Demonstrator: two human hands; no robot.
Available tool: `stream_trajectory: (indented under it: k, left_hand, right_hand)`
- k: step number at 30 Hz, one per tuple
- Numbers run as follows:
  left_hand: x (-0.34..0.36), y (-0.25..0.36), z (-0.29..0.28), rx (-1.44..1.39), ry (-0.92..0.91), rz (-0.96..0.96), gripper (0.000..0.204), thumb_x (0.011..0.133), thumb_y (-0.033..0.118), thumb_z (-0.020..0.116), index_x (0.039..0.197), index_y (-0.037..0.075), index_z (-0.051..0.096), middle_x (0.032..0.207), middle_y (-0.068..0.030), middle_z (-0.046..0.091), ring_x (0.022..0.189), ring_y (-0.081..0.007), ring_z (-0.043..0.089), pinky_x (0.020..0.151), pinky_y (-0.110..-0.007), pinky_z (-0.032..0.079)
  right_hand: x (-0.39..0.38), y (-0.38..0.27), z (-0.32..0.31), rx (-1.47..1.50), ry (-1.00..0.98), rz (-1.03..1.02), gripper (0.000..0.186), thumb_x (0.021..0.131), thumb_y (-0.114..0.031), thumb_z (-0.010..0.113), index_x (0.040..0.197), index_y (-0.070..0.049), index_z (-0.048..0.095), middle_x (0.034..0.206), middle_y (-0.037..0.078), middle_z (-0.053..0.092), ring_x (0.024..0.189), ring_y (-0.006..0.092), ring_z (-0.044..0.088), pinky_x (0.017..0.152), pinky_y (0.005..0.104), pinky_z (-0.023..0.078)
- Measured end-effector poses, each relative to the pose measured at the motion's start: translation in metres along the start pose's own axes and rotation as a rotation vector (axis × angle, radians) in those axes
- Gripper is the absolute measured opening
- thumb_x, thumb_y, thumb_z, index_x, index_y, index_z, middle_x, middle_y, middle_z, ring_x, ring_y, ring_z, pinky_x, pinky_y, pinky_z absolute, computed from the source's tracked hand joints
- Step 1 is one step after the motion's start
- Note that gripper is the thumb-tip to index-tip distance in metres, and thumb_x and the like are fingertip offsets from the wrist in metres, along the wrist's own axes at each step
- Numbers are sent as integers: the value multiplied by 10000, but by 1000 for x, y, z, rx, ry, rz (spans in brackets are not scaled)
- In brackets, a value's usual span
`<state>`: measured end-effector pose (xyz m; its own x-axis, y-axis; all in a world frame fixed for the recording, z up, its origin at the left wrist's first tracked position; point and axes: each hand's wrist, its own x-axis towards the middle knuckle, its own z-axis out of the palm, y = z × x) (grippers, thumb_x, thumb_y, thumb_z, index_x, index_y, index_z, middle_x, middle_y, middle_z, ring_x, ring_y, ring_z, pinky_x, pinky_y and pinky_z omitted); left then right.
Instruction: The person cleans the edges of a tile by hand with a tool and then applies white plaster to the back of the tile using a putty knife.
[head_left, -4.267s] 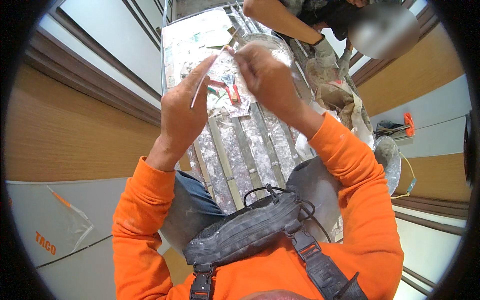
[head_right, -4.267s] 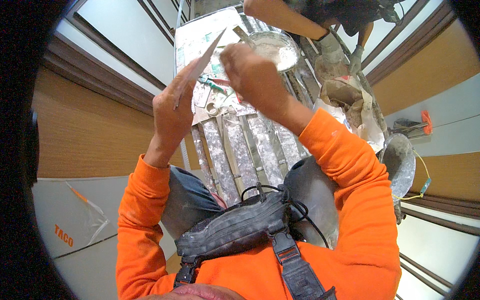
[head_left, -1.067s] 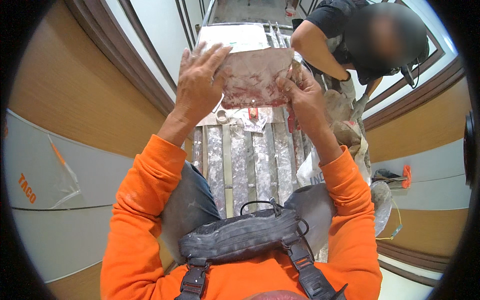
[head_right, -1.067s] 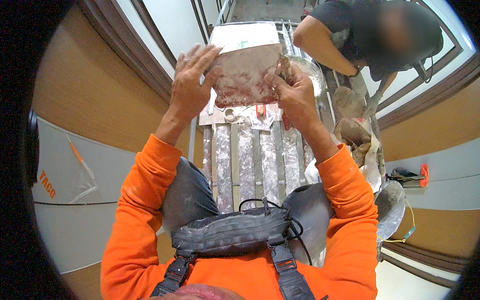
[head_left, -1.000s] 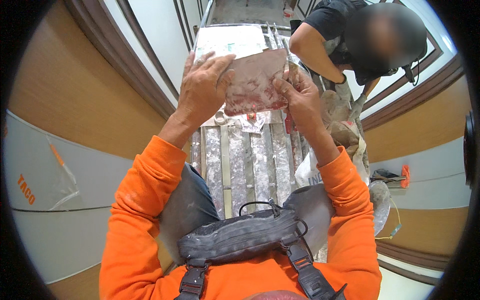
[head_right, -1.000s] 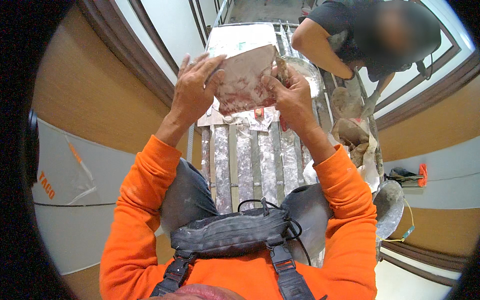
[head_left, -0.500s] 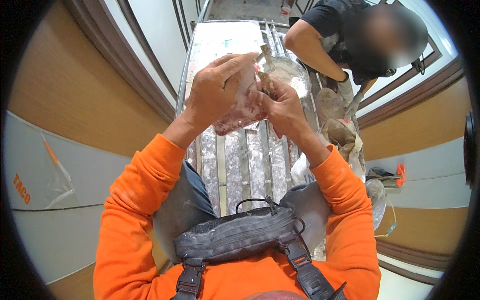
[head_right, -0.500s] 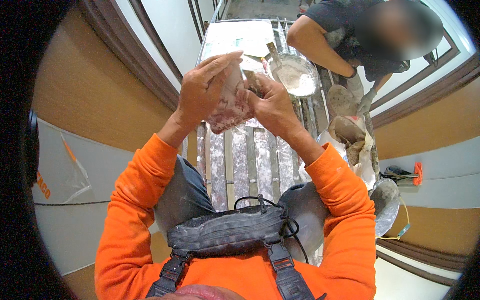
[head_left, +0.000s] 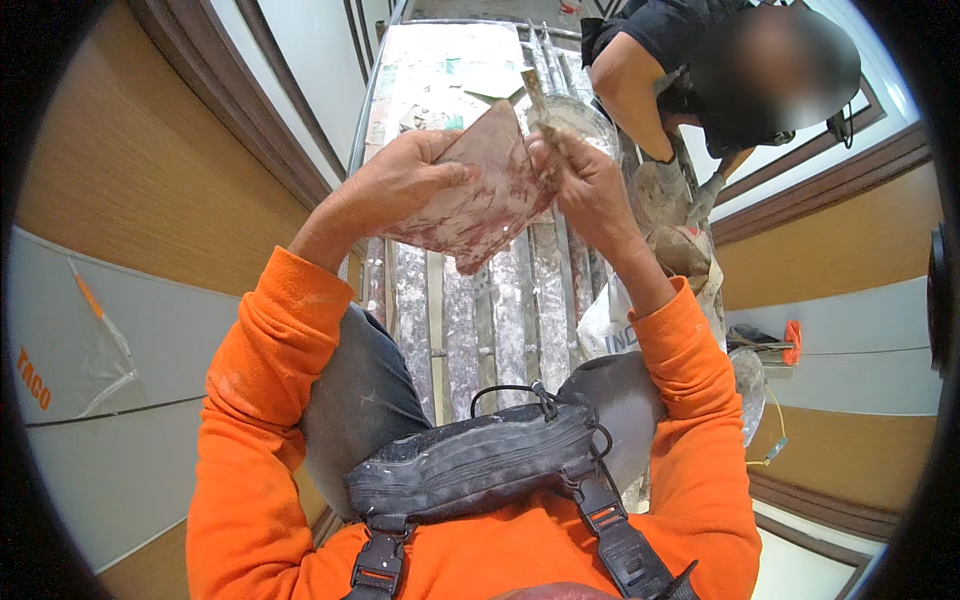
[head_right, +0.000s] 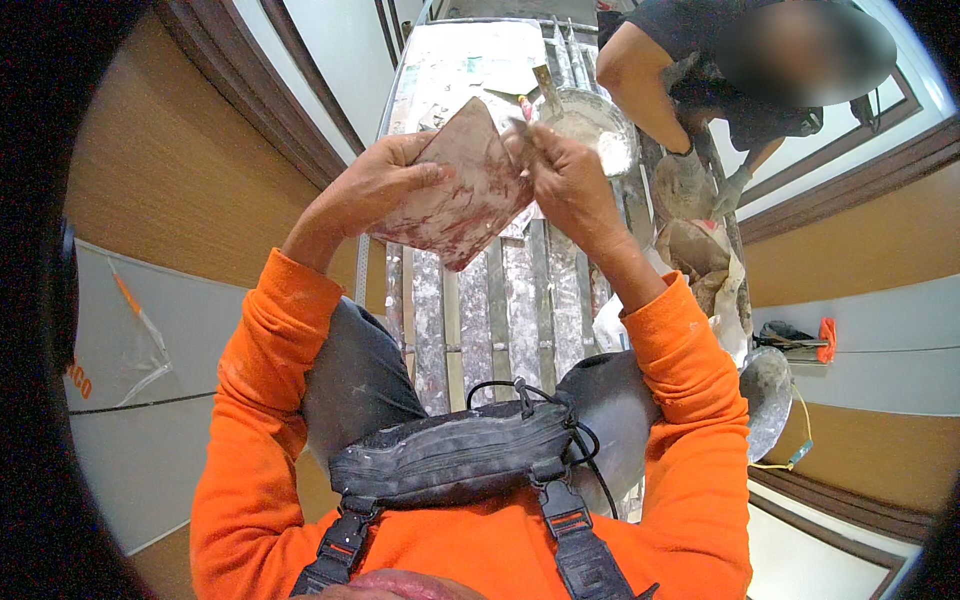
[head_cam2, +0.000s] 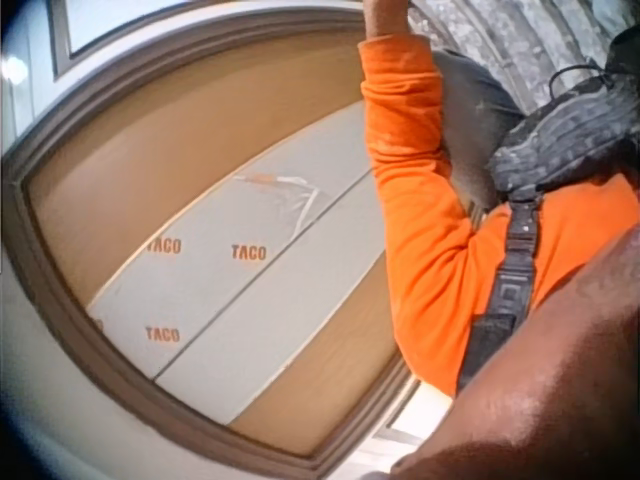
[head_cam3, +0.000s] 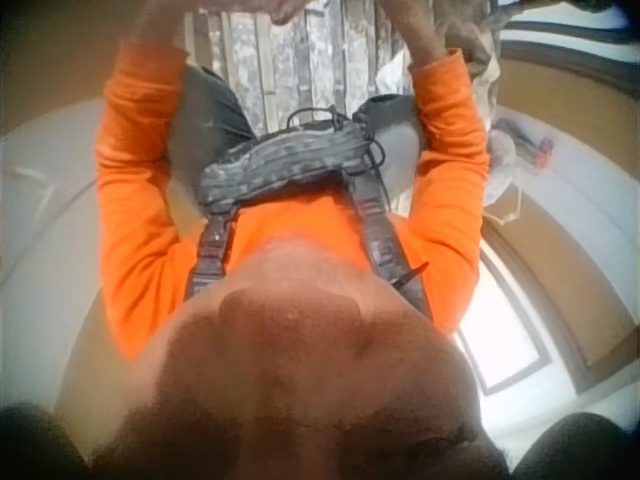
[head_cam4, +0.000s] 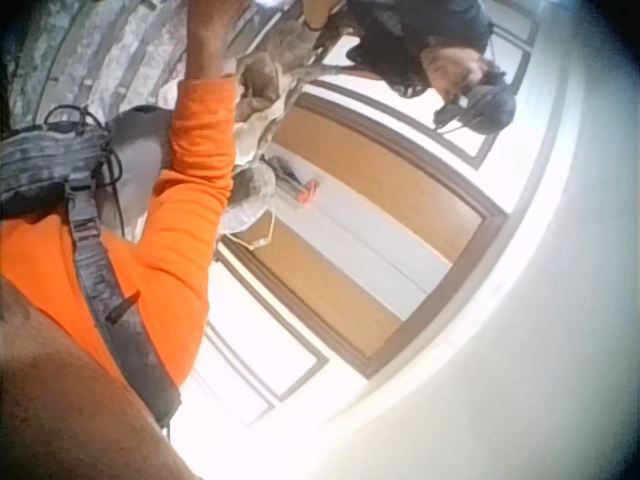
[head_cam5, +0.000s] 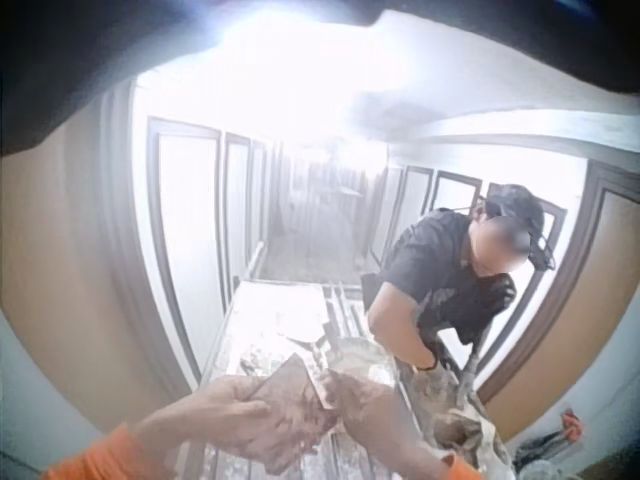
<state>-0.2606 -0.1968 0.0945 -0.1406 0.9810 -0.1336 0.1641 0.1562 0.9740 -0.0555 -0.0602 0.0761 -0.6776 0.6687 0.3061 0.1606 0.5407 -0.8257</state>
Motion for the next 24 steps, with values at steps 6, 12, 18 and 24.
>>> stream_trajectory:
  k: [6, 12, 18, 24]
  left_hand:
    - [-1, -2, 12, 396, 52, 129, 328, 968, 92, 588, 1250, -76, 602, 943, -132, 706, 806, -172, 659, 756, -341, 548]
    - [-4, 9, 28, 506, 101, 122, 350, 961, 96, 584, 1265, -78, 581, 962, -214, 699, 892, -235, 678, 835, -375, 529]
    - [-2, 4, 35, 511, 95, 199, 368, 949, 78, 585, 1282, -78, 574, 1034, -246, 704, 940, -279, 689, 877, -375, 528]
    - [-5, 13, 40, 505, 81, 159, 359, 950, 63, 574, 1281, -75, 575, 1068, -239, 702, 976, -271, 684, 909, -379, 519]
  right_hand:
    - [4, -23, -9, -353, 102, -108, 283, 1002, -313, 604, 1117, -58, 557, 929, 208, 708, 860, 395, 698, 714, 465, 532]
    - [6, -8, -6, -228, -11, -120, 330, 1011, -257, 580, 1176, -3, 449, 994, 283, 673, 938, 466, 668, 803, 506, 519]
    - [5, -15, -2, -363, 60, -260, 206, 985, -154, 577, 1116, -3, 527, 978, 248, 662, 874, 445, 665, 738, 491, 542]
    - [4, -9, 13, -440, 210, -398, 72, 968, -99, 600, 995, -34, 583, 899, 189, 619, 811, 413, 630, 669, 453, 518]
